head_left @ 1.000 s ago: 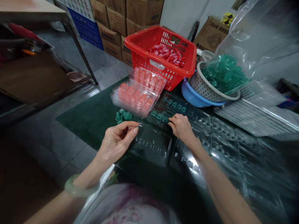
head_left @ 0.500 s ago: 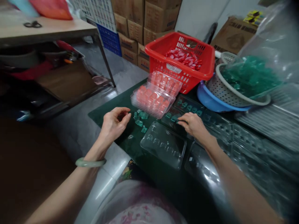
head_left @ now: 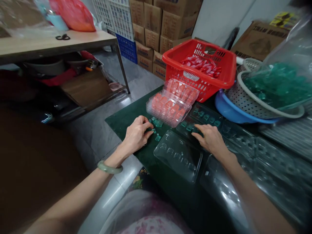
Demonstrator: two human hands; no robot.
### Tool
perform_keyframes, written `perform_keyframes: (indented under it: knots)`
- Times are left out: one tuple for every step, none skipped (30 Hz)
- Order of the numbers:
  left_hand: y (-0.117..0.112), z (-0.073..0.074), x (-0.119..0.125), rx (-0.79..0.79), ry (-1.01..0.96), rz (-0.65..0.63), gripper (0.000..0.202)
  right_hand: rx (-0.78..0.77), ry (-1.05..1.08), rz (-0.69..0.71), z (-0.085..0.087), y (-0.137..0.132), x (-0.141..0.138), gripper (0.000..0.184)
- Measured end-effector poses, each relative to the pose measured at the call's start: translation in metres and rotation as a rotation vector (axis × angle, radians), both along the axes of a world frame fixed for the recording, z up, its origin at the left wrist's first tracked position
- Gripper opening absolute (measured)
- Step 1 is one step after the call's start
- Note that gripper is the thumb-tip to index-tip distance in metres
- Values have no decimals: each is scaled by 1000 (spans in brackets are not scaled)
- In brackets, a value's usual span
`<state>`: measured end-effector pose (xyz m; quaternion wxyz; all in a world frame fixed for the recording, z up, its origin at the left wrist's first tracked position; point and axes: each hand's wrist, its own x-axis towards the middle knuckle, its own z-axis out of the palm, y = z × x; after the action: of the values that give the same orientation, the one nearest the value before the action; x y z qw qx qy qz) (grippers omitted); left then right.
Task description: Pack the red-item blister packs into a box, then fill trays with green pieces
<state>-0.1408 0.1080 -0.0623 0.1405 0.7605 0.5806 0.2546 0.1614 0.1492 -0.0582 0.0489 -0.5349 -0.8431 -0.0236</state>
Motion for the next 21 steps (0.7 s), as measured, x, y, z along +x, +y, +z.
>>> perform_keyframes:
  knots:
    - [0,2,0,1,-50,11,10,12,9,-1,1,-1,2,30]
    - [0,6,-1,-5,-118,31,8,36,27,-4,2,-3,3,30]
    - [0,10,0,-24,-209,57,8,72,63,-13,3,-5,2,30]
    - [-1,14,1,-64,-321,84,9,116,126,-24,6,-8,-1,29]
    - [-1,18,3,-123,-448,110,12,155,222,-33,10,-13,-8,28]
    - [-1,22,6,-204,-585,132,15,167,351,-39,14,-19,-17,26]
    - [-1,26,10,-296,-721,150,19,148,505,-40,18,-25,-29,24]
    - [-2,28,15,-378,-847,164,21,90,669,-31,23,-32,-43,23]
    - [-3,31,21,-437,-955,172,23,-7,831,-31,28,-39,-58,21]
    - [-5,32,28,-473,-1041,175,24,-107,962,-36,32,-44,-72,19]
    - [-6,34,35,-493,-1107,170,25,-200,1063,-43,35,-49,-84,18]
    - [-8,34,41,-504,-1153,157,26,-274,1149,-58,36,-52,-94,16]
    - [-11,35,47,-512,-1181,142,25,-332,1217,-75,37,-53,-100,13]
    - [-13,35,53,-528,-1195,124,24,-375,1274,-96,36,-54,-103,12]
    - [-15,35,58,-552,-1202,110,24,-407,1319,-122,35,-54,-102,12]
    - [-17,35,63,-572,-1210,102,24,-432,1354,-151,33,-54,-100,13]
    - [-18,34,67,-585,-1219,95,24,-449,1379,-183,30,-54,-96,14]
    - [-19,33,70,-593,-1229,88,25,-465,1398,-216,28,-54,-91,15]
    - [-20,33,73,-595,-1242,80,25,-480,1416,-245,27,-55,-87,16]
    - [-21,32,76,-590,-1255,72,26,-494,1435,-269,26,-56,-83,17]
    - [-21,31,78,-580,-1260,61,27,-506,1454,-284,26,-58,-81,18]
